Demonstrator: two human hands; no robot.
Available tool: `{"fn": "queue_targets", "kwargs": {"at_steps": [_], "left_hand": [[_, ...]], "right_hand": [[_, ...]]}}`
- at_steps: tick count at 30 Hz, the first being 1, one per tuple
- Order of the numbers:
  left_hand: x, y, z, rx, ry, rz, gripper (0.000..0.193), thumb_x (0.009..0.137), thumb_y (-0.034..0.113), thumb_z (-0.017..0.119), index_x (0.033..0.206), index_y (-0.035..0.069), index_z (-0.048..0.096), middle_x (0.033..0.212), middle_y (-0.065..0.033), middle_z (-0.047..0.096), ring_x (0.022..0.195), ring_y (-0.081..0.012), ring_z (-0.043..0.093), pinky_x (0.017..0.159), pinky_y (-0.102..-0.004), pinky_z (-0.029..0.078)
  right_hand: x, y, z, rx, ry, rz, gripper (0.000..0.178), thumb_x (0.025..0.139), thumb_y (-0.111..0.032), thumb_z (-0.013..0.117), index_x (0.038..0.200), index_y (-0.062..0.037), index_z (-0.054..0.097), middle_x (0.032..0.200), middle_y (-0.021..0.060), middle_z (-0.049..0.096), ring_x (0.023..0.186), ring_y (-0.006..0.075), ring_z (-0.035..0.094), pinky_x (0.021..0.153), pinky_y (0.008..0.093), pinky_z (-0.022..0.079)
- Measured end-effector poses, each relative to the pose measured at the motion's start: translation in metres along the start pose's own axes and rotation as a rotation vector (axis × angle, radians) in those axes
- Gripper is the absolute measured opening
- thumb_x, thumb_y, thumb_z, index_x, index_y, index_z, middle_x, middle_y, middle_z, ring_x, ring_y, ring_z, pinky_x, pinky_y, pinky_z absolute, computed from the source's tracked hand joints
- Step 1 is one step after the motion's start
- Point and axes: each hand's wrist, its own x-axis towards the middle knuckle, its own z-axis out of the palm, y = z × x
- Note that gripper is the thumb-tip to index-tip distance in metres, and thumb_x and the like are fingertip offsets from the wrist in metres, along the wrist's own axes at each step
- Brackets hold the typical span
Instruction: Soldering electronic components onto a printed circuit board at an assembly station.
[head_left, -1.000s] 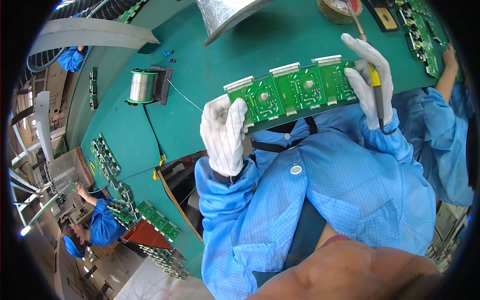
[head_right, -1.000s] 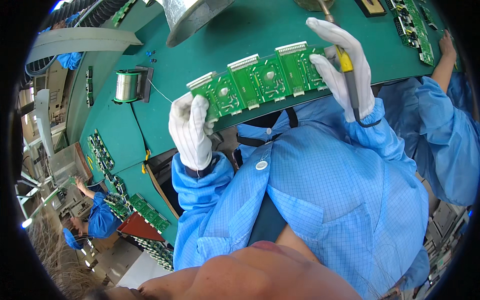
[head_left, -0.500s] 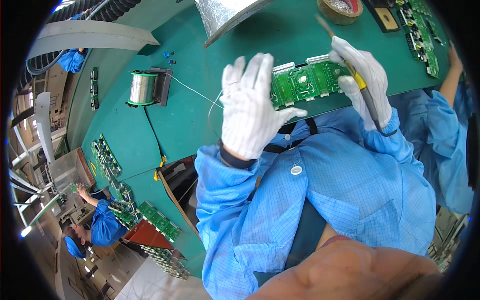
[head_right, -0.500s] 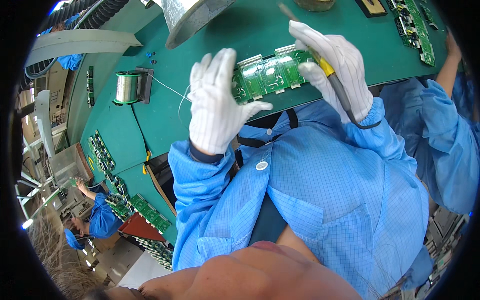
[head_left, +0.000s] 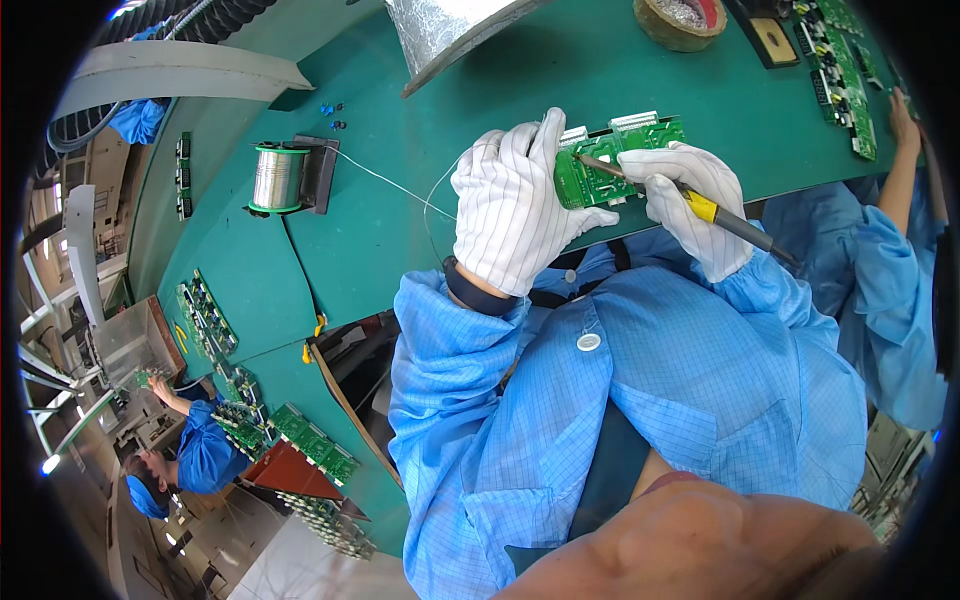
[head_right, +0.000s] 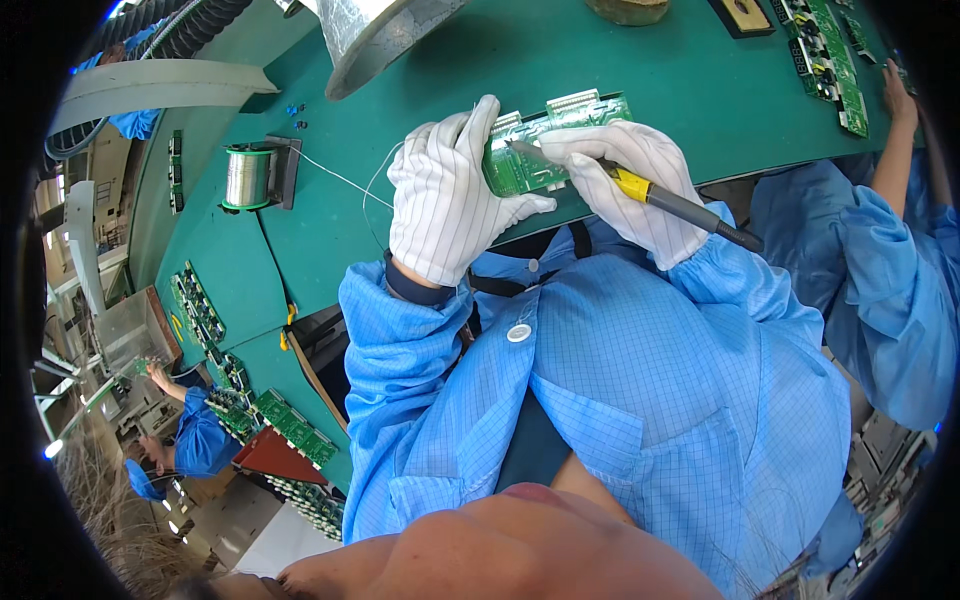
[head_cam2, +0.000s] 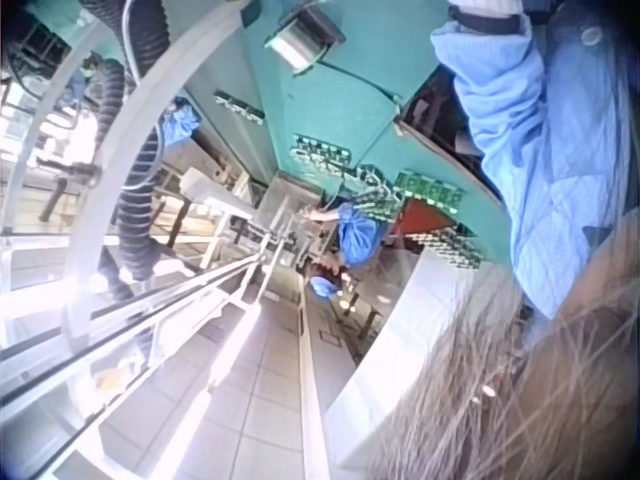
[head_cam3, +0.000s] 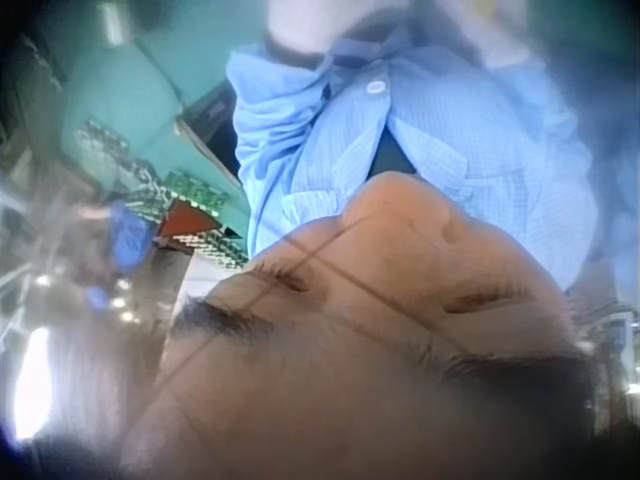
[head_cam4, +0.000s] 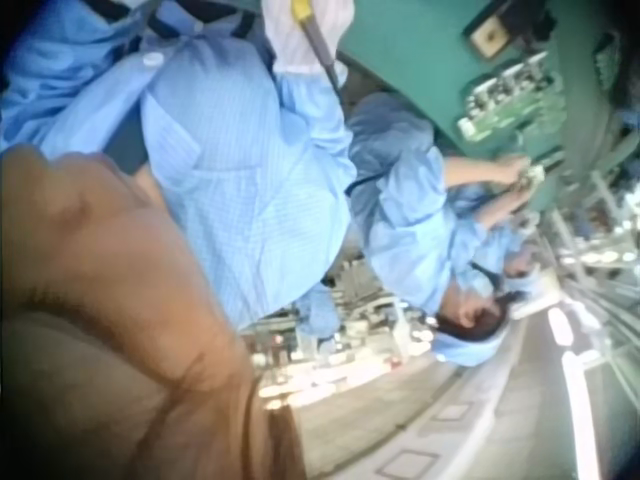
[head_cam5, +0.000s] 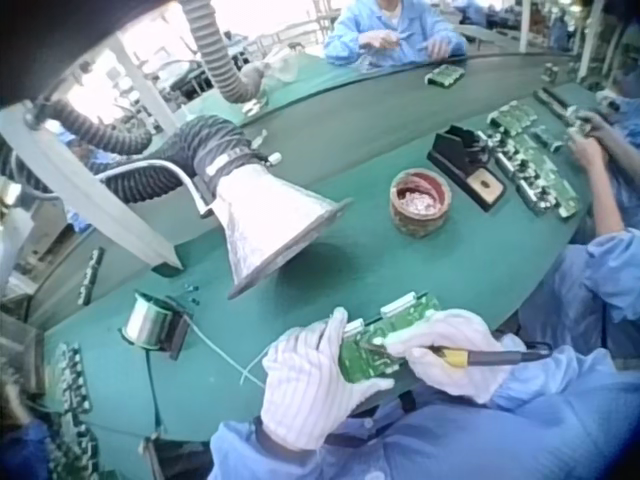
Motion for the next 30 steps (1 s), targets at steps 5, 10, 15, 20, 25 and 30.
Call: {"fn": "queue_targets", "kwargs": {"at_steps": [5, 10, 15, 20, 25, 30], "left_hand": [[0.000, -0.002, 0.001, -0.023, -0.014, -0.001, 0.110, 0.054, 0.059, 0.090, 0.141, 0.005, 0.049, 0.125, -0.0137, 0.059, 0.118, -0.0345, 0.056, 0.102, -0.0511, 0.040], [0.001, 0.000, -0.001, 0.034, 0.033, 0.021, 0.112, 0.055, 0.069, 0.082, 0.138, 0.000, 0.053, 0.120, -0.0150, 0.063, 0.113, -0.0319, 0.059, 0.102, -0.0480, 0.043], [0.004, 0.001, 0.000, 0.011, 0.049, 0.013, 0.099, 0.059, 0.060, 0.086, 0.133, 0.002, 0.056, 0.115, -0.0138, 0.064, 0.109, -0.0327, 0.060, 0.098, -0.0482, 0.043], [0.005, -0.004, 0.006, -0.028, 0.092, 0.050, 0.091, 0.060, 0.053, 0.088, 0.130, 0.003, 0.057, 0.110, -0.0126, 0.064, 0.105, -0.0331, 0.061, 0.095, -0.0488, 0.042], [0.010, 0.006, -0.020, 0.009, 0.206, 0.120, 0.091, 0.060, 0.055, 0.089, 0.125, 0.000, 0.058, 0.103, -0.0136, 0.067, 0.098, -0.0323, 0.064, 0.091, -0.0464, 0.047], [0.006, 0.010, -0.033, 0.052, 0.318, 0.170, 0.086, 0.060, 0.052, 0.089, 0.123, 0.002, 0.059, 0.101, -0.0123, 0.067, 0.098, -0.0313, 0.064, 0.089, -0.0457, 0.047]], "right_hand": [[-0.002, -0.002, -0.001, -0.029, -0.007, -0.010, 0.019, 0.093, -0.008, 0.058, 0.107, -0.0081, 0.071, 0.091, 0.0049, 0.075, 0.065, 0.0140, 0.065, 0.082, 0.0337, 0.050], [-0.004, 0.000, -0.005, -0.011, -0.085, 0.063, 0.019, 0.092, -0.007, 0.060, 0.107, -0.0085, 0.071, 0.098, 0.0058, 0.076, 0.078, 0.0168, 0.070, 0.091, 0.0355, 0.050], [0.001, -0.002, -0.003, -0.101, -0.044, -0.084, 0.018, 0.089, -0.008, 0.065, 0.106, -0.0080, 0.072, 0.098, 0.0066, 0.075, 0.082, 0.0194, 0.069, 0.081, 0.0344, 0.051], [-0.006, 0.000, -0.006, -0.102, -0.103, -0.062, 0.020, 0.088, -0.004, 0.063, 0.107, -0.0074, 0.071, 0.108, 0.0073, 0.075, 0.101, 0.0225, 0.072, 0.093, 0.0378, 0.050], [0.013, -0.025, -0.022, -0.126, -0.089, -0.146, 0.017, 0.089, -0.004, 0.061, 0.103, -0.0036, 0.071, 0.103, 0.0106, 0.075, 0.101, 0.0268, 0.072, 0.088, 0.0369, 0.053], [0.022, -0.038, -0.032, -0.095, -0.055, -0.277, 0.017, 0.092, -0.005, 0.057, 0.102, 0.0006, 0.070, 0.100, 0.0152, 0.074, 0.094, 0.0302, 0.072, 0.083, 0.0373, 0.055]]}}
